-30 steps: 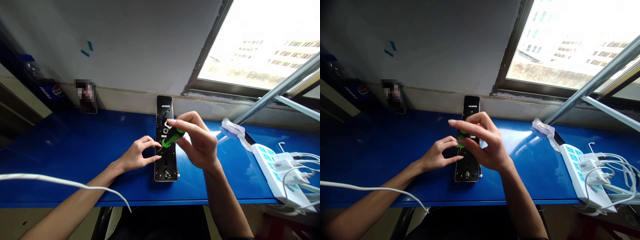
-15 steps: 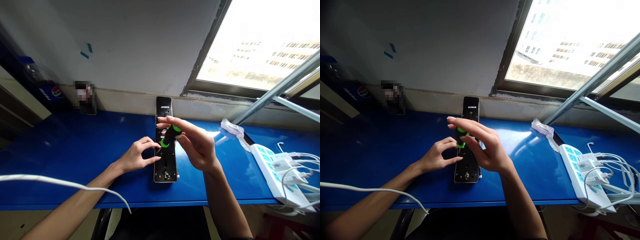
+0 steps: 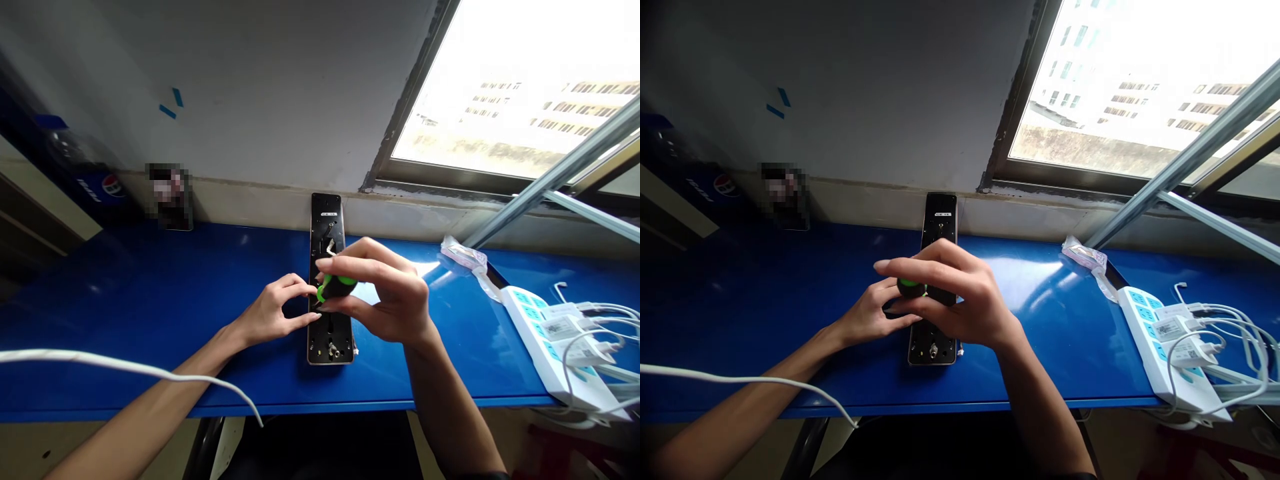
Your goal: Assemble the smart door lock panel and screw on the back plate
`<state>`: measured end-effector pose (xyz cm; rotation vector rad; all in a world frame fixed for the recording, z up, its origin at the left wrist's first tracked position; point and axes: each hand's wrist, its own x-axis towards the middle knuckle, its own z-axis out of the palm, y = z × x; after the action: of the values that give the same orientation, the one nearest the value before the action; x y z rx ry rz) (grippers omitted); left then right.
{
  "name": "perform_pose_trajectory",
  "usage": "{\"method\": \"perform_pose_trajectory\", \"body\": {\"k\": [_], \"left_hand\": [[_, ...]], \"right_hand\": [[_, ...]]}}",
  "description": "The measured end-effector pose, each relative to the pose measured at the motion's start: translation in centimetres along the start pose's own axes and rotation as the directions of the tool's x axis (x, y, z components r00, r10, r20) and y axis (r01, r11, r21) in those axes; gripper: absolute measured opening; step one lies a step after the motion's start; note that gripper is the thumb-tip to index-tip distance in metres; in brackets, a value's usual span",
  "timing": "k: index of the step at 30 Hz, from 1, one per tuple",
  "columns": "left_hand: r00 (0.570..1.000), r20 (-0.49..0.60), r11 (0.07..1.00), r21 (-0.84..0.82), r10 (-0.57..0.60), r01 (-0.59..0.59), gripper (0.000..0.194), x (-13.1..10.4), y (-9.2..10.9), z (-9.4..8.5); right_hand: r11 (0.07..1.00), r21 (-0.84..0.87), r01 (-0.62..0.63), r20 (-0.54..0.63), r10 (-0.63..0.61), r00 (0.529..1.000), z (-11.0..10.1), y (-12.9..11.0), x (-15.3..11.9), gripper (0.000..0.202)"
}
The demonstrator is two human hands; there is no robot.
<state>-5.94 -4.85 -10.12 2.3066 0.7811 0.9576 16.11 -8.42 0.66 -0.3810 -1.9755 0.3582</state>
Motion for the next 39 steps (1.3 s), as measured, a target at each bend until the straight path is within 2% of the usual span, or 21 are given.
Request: {"method": "perform_pose_trajectory", "body": {"k": [3,8,14,16,19,21,29,31,35,39], "left_hand": [[1.000,-0.007,1.000,-0.014,0.007,-0.007,0.032,0.0,0.0,0.0],[1.000,-0.016,1.000,0.006,0.001,-0.001,0.033,0.0,0.0,0.1],[1.000,0.004,1.000,-0.012,-0.014,0.014,0.034,0.0,-0.1,0.1],[1.000,0.002,1.000,-0.008,-0.012,0.012,0.034,0.0,0.0,0.1],[1.000,0.000,1.000,0.001,0.002,-0.002,0.031,0.0,0.0,0.1],[1.000,-0.003,1.000,0.003,0.006,-0.006,0.031,0.0,0.1,0.1],[1.000,0.006,0.999,-0.033,-0.015,0.015,0.038,-0.1,-0.2,0.2],[1.000,0.004,0.999,-0.030,-0.016,0.016,0.037,-0.1,-0.3,0.3],[1.000,0.001,1.000,-0.023,-0.016,0.016,0.034,-0.1,-0.4,0.3],[1.000,-0.010,1.000,-0.023,0.000,0.000,0.030,-0.1,-0.3,0.4]], "right_hand": [[0.996,-0.085,-0.027,-0.030,0.025,0.999,0.3,-0.1,0.2,0.051],[0.998,0.032,-0.045,0.094,0.042,0.995,0.2,-0.1,0.1,0.067],[0.987,-0.162,-0.019,-0.025,0.015,1.000,-0.2,0.6,-0.2,0.057],[0.993,-0.105,-0.044,0.018,0.047,0.999,-0.2,0.5,-0.3,0.059],[0.986,0.053,-0.155,0.140,0.147,0.979,-0.1,0.1,-0.4,0.066],[0.982,0.064,-0.180,0.165,0.168,0.972,0.0,0.1,-0.5,0.068],[0.985,-0.170,-0.023,0.044,0.031,0.999,0.4,1.3,-0.6,0.063],[0.988,-0.147,-0.043,0.064,0.053,0.997,0.3,1.2,-0.6,0.064],[0.990,0.052,-0.129,0.185,0.117,0.976,0.1,1.0,-0.7,0.066],[0.999,-0.007,-0.034,0.148,0.035,0.988,0.4,1.4,-0.9,0.064]]}}
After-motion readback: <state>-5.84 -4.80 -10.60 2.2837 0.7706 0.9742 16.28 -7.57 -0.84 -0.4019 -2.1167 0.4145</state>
